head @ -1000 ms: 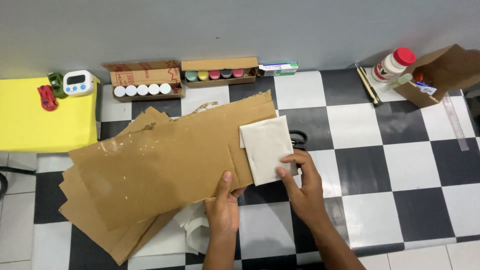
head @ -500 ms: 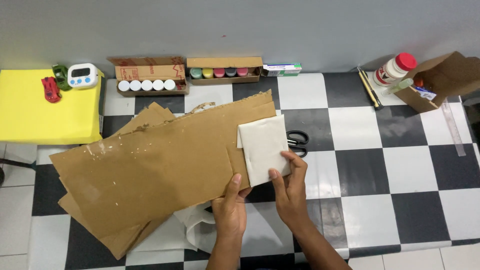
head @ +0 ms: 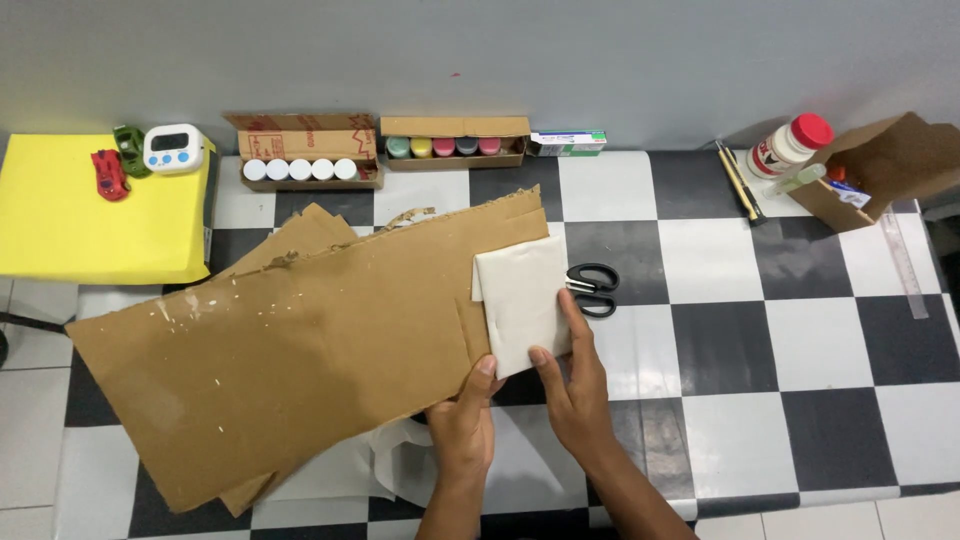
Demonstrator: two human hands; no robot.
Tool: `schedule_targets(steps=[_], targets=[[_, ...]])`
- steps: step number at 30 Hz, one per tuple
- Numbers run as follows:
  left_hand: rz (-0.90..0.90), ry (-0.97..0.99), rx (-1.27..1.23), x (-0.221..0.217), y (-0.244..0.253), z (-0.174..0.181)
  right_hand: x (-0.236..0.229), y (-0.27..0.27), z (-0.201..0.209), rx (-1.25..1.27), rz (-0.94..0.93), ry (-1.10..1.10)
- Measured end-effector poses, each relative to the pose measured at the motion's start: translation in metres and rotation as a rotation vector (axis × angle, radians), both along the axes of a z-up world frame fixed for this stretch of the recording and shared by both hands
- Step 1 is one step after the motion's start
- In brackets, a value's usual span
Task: Wrapping a small cardboard piece in white paper, stapling it, and then cutting a larger cardboard sheet with scissors.
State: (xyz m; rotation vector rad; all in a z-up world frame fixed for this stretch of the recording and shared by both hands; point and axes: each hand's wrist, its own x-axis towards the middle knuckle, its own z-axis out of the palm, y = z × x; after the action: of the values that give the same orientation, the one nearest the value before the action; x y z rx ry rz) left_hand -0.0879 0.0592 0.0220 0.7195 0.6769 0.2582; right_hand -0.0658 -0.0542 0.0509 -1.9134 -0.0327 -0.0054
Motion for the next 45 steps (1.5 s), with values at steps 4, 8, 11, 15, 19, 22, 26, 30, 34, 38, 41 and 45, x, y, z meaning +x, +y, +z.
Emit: schedule_targets(steps=[4, 8, 11, 15, 19, 22, 26, 30, 34, 38, 41, 45], targets=[[0.004, 0.000, -0.020, 0.000, 0.002, -0.004, 0.001, -0.004, 0.000, 0.069, -0.006, 0.012], [-0.003, 0.009, -0.006, -0.005, 0.002, -0.009, 0.003, -0.008, 0.005, -0.036, 0.063, -0.038], [-0.009, -0.071, 0.015, -0.005, 0.001, -0.011, 0.005, -0.007, 0.009, -0.012, 0.059, 0.004], [-0.038, -0.091, 0.018, -0.006, 0.004, -0.005, 0.003, -0.007, 0.008, 0.002, 0.059, -0.008], [-0.049, -0.083, 0.011, -0.008, 0.005, -0.008, 0.005, -0.009, 0.007, 0.000, 0.034, 0.033], [-0.043, -0.118, 0.010, -0.009, 0.007, -0.009, 0.007, -0.010, 0.010, 0.139, 0.017, 0.083], [-0.019, -0.147, 0.018, -0.007, 0.007, -0.011, 0.009, -0.012, 0.009, 0.163, -0.003, 0.123], [-0.025, -0.117, -0.017, -0.010, 0.004, -0.015, 0.004, -0.007, 0.009, 0.174, 0.032, 0.066], [-0.042, -0.112, -0.044, -0.010, 0.005, -0.015, 0.001, -0.004, 0.005, 0.166, 0.024, 0.063], [-0.036, -0.099, -0.037, -0.012, 0.003, -0.020, 0.001, -0.004, 0.006, 0.151, 0.022, 0.082], [-0.034, -0.096, -0.054, -0.013, 0.001, -0.019, -0.001, -0.003, 0.004, 0.169, 0.019, 0.083], [-0.064, -0.102, -0.063, -0.012, 0.001, -0.015, 0.000, -0.005, 0.003, 0.164, 0.021, 0.084]])
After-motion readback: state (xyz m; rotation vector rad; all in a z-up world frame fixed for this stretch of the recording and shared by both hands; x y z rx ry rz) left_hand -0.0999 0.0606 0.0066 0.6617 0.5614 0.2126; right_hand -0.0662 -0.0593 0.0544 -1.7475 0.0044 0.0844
